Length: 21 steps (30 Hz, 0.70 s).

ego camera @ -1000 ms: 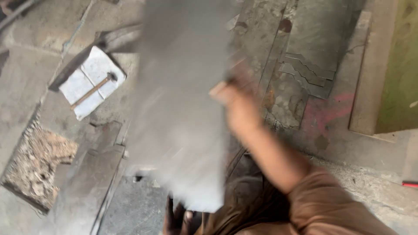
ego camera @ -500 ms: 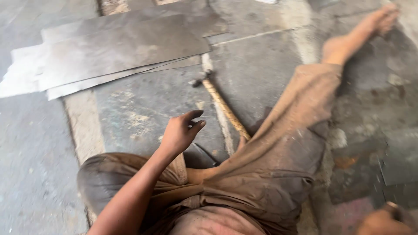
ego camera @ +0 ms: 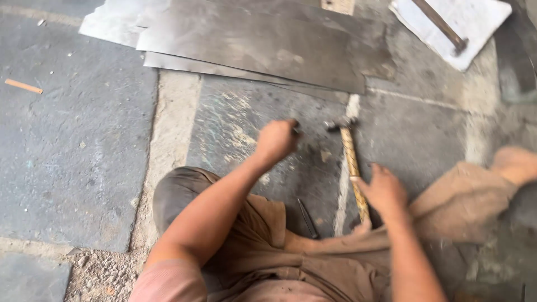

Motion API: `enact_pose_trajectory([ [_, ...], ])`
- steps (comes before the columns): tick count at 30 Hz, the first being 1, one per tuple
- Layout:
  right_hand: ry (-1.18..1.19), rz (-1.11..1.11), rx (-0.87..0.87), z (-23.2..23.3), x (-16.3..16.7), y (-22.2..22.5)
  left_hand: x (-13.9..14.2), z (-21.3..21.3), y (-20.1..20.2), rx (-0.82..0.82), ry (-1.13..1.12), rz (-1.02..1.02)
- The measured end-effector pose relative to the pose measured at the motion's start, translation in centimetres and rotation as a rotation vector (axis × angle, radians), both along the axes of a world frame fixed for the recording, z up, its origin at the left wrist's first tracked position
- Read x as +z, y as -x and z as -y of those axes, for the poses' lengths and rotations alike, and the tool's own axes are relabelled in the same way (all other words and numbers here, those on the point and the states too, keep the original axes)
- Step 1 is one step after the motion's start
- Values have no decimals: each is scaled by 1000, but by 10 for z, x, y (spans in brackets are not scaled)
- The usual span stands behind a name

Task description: The person sits on the floor and uses a hammer and a chisel to cut and shape rectangular metal sheets. They repeatedly position the chisel along the edges of the sheets and strike it with the hammer to create cuts and notches. The person occasionally adjusts the position of the sheets and inspects the cut edges.

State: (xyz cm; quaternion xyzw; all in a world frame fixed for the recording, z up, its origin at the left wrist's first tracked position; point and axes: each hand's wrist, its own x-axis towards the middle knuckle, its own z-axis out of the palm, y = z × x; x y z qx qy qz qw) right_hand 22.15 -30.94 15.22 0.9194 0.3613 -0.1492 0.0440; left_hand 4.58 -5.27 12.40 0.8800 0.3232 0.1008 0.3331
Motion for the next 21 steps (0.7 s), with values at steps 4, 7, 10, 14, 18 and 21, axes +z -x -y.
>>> enact_pose_trajectory([
  [4, -126, 128, 8, -40, -47, 6, -18, 13, -10, -498, 26, -49],
  [7, -142, 267, -27, -29, -53, -14, -28, 50, -11, -758, 180, -247],
  [10, -162, 377, -80, -17, -46, -46, -40, 82, -8, -1102, -7, -371],
  [14, 41, 449, -220, -29, -41, -66, -54, 89, -4, -1072, -40, -342],
  [18, -118, 496, 49, -87, -41, -69, -58, 87, -8, -1031, 28, -339],
  [21, -409, 330, 295, -172, -42, -76, -56, 81, -14, -1039, 94, -446],
])
